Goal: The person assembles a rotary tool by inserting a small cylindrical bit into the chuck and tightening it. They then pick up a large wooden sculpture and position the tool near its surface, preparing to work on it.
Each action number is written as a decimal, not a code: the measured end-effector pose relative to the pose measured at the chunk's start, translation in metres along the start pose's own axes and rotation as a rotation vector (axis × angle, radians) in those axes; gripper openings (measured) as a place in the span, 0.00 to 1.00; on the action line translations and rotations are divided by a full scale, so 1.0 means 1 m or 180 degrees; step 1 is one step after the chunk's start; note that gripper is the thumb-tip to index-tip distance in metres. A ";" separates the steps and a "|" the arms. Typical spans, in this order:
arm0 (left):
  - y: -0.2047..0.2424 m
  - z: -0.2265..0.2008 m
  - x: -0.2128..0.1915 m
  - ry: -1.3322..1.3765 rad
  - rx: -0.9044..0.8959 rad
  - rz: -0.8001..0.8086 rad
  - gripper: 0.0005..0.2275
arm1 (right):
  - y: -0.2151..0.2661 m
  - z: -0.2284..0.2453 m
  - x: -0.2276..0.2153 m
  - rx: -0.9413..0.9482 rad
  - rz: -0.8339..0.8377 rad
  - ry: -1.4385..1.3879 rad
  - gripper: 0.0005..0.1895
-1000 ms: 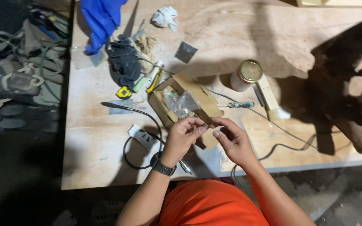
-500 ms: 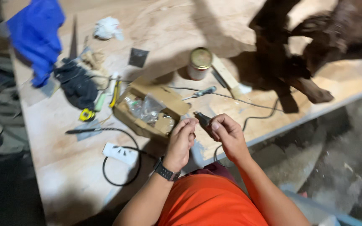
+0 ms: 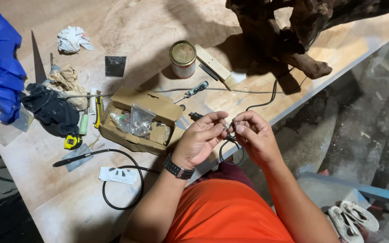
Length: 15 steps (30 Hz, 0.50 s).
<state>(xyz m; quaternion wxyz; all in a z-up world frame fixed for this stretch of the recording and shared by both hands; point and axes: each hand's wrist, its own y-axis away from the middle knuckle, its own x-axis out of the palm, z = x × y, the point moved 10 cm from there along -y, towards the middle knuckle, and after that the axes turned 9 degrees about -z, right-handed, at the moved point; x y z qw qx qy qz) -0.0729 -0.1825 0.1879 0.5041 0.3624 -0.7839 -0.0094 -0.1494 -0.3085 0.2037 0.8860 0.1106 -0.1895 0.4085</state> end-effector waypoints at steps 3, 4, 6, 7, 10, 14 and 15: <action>-0.011 0.009 -0.018 0.0085 0.0233 -0.0135 0.09 | 0.007 0.016 0.015 0.0134 0.0011 -0.0197 0.20; -0.010 0.010 -0.018 0.0077 0.0236 -0.0134 0.09 | 0.007 0.015 0.014 0.0131 0.0012 -0.0206 0.20; -0.009 0.004 -0.025 -0.0068 0.0462 -0.0373 0.07 | 0.007 0.008 0.009 0.0252 -0.0087 -0.0205 0.13; -0.006 0.003 -0.023 -0.0074 0.0468 -0.0374 0.07 | 0.006 0.008 0.011 0.0251 -0.0082 -0.0212 0.13; 0.001 -0.002 -0.026 -0.0283 0.0598 -0.0592 0.10 | 0.007 0.009 0.019 0.0107 0.0076 0.0210 0.14; 0.015 -0.025 -0.012 -0.0863 0.1084 -0.0687 0.11 | 0.007 0.016 0.032 -0.0051 0.0186 0.0699 0.13; 0.021 -0.034 -0.005 -0.1061 0.1255 -0.0723 0.10 | 0.007 0.020 0.038 -0.0091 0.0209 0.0820 0.13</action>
